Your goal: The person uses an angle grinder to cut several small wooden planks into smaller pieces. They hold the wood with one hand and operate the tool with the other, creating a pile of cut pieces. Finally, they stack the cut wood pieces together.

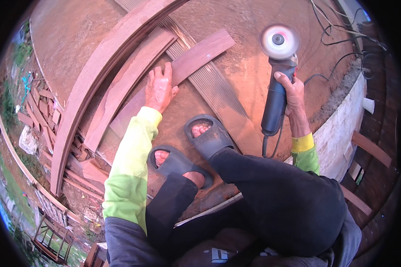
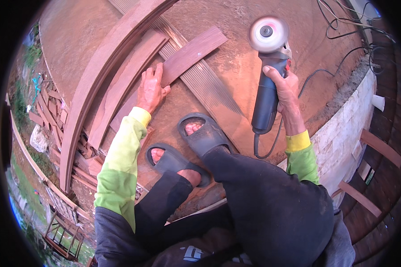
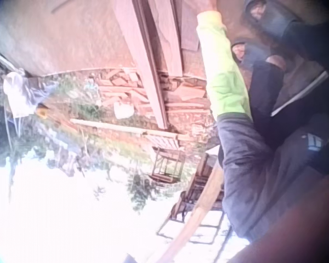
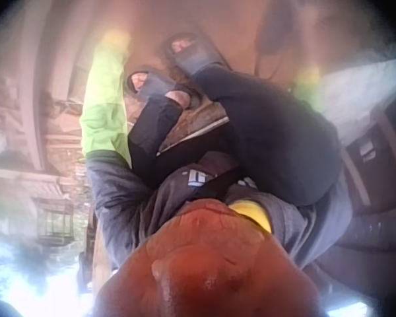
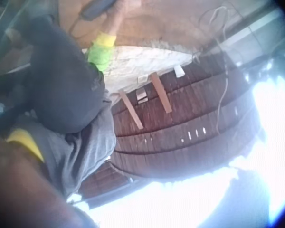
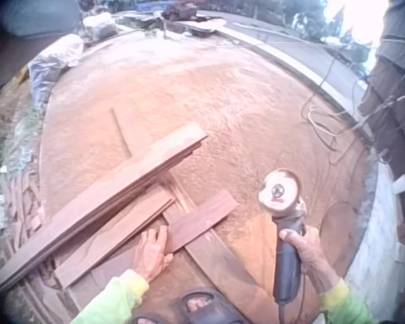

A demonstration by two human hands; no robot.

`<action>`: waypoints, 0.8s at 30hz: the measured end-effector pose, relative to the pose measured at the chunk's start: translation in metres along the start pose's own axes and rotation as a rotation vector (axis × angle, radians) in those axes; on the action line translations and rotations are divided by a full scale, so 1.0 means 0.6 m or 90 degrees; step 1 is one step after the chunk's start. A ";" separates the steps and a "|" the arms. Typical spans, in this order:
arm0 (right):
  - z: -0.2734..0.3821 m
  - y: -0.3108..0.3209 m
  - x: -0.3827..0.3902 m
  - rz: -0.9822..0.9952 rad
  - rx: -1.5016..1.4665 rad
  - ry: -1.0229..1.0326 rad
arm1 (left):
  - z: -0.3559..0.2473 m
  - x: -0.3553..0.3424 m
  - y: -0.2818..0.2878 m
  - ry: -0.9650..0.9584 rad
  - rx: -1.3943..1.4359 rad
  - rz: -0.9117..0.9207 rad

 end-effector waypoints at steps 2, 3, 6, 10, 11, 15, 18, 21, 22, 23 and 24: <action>0.003 -0.008 0.006 0.009 0.031 0.010 | -0.003 0.004 -0.007 0.005 0.013 -0.004; 0.001 -0.011 0.008 0.014 0.046 0.014 | -0.008 0.006 -0.013 0.005 0.022 0.007; -0.003 -0.017 0.006 0.023 0.065 0.032 | -0.019 -0.002 -0.017 0.012 0.041 0.013; -0.003 -0.028 0.009 0.036 0.097 0.032 | -0.008 0.004 -0.022 0.030 0.053 -0.014; -0.003 -0.030 0.010 0.041 0.098 0.036 | -0.006 0.006 -0.021 0.033 0.053 -0.020; -0.003 -0.039 0.013 0.050 0.112 0.054 | -0.014 0.005 -0.021 0.028 0.022 -0.006; -0.001 -0.048 0.012 0.058 0.155 0.065 | -0.016 0.007 -0.019 0.059 -0.005 0.003; 0.004 -0.054 0.014 0.068 0.215 0.087 | -0.016 0.011 -0.024 0.067 0.010 -0.012; 0.006 -0.056 0.013 0.071 0.234 0.096 | -0.017 0.012 -0.024 0.068 0.013 -0.018; 0.008 -0.060 0.013 0.080 0.248 0.098 | -0.017 0.013 -0.024 0.069 0.016 -0.024; 0.011 -0.064 0.013 0.090 0.262 0.101 | -0.016 0.012 -0.024 0.069 0.016 -0.022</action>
Point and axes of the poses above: each hand's wrist, its own x-axis away from the middle knuckle, its own y-axis out of the back of the hand, z = x × y, the point moved 3 cm from there along -x, towards the middle knuckle, and after that the axes turned 10 degrees about -z, right-handed, at the moved point
